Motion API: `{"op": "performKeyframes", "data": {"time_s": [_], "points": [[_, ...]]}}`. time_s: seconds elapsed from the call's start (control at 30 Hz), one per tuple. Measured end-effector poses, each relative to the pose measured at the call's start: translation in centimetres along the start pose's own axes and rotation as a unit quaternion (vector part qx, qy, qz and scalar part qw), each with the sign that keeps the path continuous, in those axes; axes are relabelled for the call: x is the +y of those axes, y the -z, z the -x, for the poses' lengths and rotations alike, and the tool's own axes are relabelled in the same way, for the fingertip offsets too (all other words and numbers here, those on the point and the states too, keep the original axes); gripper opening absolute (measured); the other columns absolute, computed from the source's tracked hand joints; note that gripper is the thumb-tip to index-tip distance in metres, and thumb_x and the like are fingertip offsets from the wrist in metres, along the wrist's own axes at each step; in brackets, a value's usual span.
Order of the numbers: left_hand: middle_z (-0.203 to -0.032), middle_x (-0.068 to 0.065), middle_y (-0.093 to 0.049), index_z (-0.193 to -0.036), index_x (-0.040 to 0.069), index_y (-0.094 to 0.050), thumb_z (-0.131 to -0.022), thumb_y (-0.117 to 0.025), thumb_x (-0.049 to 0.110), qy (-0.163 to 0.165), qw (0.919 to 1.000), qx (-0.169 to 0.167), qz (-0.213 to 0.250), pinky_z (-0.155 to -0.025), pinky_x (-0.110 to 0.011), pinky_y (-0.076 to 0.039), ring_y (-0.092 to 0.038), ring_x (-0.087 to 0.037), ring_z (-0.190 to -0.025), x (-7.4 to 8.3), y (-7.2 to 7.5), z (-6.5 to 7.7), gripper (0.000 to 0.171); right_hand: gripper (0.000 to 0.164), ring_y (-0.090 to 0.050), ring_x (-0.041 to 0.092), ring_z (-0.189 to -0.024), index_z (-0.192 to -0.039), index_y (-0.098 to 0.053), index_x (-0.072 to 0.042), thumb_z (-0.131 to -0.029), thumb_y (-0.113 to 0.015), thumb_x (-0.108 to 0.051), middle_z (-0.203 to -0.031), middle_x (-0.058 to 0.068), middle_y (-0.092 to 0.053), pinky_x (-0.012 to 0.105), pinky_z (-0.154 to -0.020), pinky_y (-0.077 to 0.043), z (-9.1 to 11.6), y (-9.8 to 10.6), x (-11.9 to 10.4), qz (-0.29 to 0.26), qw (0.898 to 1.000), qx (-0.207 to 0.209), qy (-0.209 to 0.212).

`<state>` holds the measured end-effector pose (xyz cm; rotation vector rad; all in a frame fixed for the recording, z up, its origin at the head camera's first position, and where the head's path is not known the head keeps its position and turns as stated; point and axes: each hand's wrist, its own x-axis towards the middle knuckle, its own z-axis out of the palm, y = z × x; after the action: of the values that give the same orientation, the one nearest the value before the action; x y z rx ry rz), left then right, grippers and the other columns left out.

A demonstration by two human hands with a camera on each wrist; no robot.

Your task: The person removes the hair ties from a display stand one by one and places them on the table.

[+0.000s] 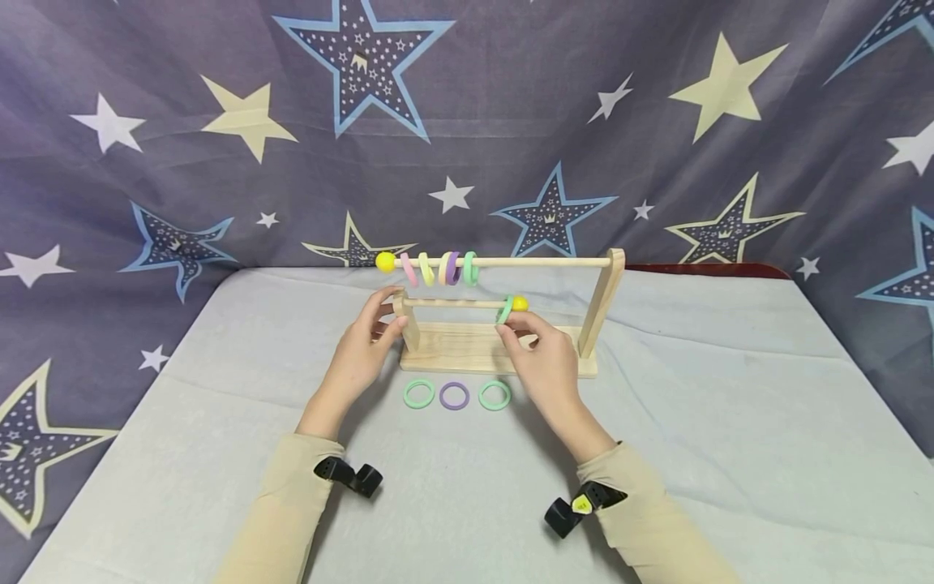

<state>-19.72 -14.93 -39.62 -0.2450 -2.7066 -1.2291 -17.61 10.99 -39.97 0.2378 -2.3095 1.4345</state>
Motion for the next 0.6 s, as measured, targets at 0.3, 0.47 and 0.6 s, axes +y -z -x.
{"op": "performKeyframes", "data": {"time_s": [0.3,0.47,0.6], "points": [[-0.133,-0.009,-0.062,-0.146,0.030,-0.042,-0.102,-0.054,0.035,0.001,1.0000,-0.002,0.002,-0.083,-0.047,-0.051,-0.065,-0.026,-0.096,-0.1,0.0,0.0,0.046,0.016,-0.067,0.021,-0.084,-0.099,-0.075,-0.002,-0.088,-0.076,-0.012,-0.095,0.010,-0.075,0.033,-0.071,-0.052,-0.1,0.8,-0.2,0.015,1.000,0.012,0.005],[-0.134,-0.008,-0.062,-0.146,0.030,-0.042,-0.102,-0.054,0.035,0.002,1.0000,-0.001,0.000,-0.083,-0.047,-0.050,-0.065,-0.026,-0.096,-0.1,0.0,0.0,0.046,0.016,-0.067,0.022,-0.085,-0.100,-0.075,-0.001,-0.088,-0.076,-0.012,-0.097,0.011,-0.075,0.037,-0.072,-0.052,-0.2,1.2,-0.2,0.021,1.000,0.012,0.004],[-0.134,-0.008,-0.062,-0.146,0.031,-0.042,-0.102,-0.054,0.036,0.003,1.0000,-0.002,-0.001,-0.082,-0.047,-0.050,-0.065,-0.026,-0.096,-0.1,-0.1,0.0,0.046,0.016,-0.066,0.020,-0.086,-0.100,-0.075,-0.003,-0.088,-0.076,-0.014,-0.097,0.009,-0.075,0.029,-0.072,-0.050,-0.1,1.5,-0.2,0.023,1.000,0.008,-0.002]]}}
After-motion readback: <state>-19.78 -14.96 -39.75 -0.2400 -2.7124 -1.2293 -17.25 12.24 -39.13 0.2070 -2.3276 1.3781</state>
